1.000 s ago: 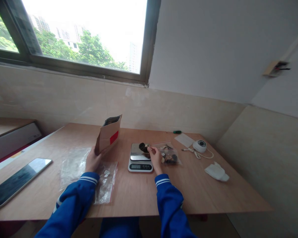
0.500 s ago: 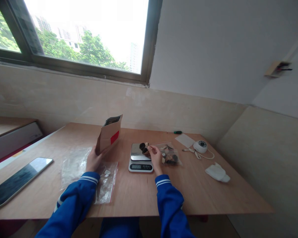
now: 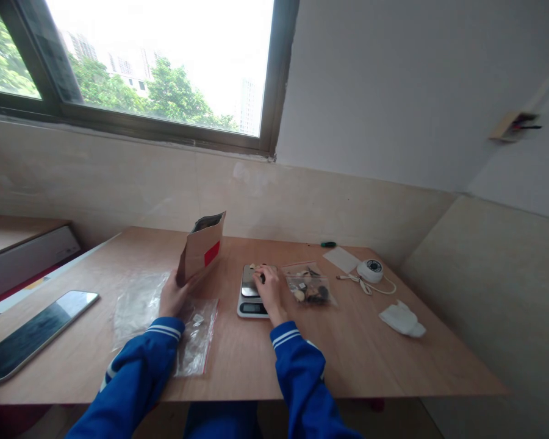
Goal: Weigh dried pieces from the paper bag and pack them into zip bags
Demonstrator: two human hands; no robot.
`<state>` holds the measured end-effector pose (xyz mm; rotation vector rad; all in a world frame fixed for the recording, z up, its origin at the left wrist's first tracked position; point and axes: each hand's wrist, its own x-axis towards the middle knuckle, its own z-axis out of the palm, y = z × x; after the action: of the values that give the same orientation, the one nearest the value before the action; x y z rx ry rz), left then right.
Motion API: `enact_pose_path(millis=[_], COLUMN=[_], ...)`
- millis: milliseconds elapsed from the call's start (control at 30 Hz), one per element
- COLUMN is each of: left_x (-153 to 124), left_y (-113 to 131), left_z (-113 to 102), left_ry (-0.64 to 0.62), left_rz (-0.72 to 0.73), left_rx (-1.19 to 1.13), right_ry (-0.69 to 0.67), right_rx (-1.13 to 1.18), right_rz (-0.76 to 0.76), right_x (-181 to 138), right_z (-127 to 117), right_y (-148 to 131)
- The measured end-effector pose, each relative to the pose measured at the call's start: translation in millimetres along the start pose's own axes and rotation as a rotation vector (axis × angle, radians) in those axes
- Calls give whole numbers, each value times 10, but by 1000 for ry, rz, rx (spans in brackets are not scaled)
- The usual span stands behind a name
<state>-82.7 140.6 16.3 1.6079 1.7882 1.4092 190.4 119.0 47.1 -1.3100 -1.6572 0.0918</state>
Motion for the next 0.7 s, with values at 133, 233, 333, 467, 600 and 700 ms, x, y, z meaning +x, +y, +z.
enact_pose_path(millis=[133,233,333,467,600,700], left_x=[5,5,1,-1,3,1], left_y=[-14,-15,-8,-3,-8,1], left_z=[2,2,1,-1,-1,-3], left_ry=[1,-2,0,0,-3,-7], left_rz=[9,13,8,7,12,-2], left_rx=[17,12,4,-13,-11,-7], right_ry=[-128,-176,-205,-195,-81,-96], right_rx=[-218,-326,-270,-30,-15,-78], right_rz=[-66,-78,-70,-54,21,42], right_x=[-2,-34,-71,-86,-66,-77], right_z=[144,203,244,253,191,151], right_y=[-86,-136,-185,-217,-143,-55])
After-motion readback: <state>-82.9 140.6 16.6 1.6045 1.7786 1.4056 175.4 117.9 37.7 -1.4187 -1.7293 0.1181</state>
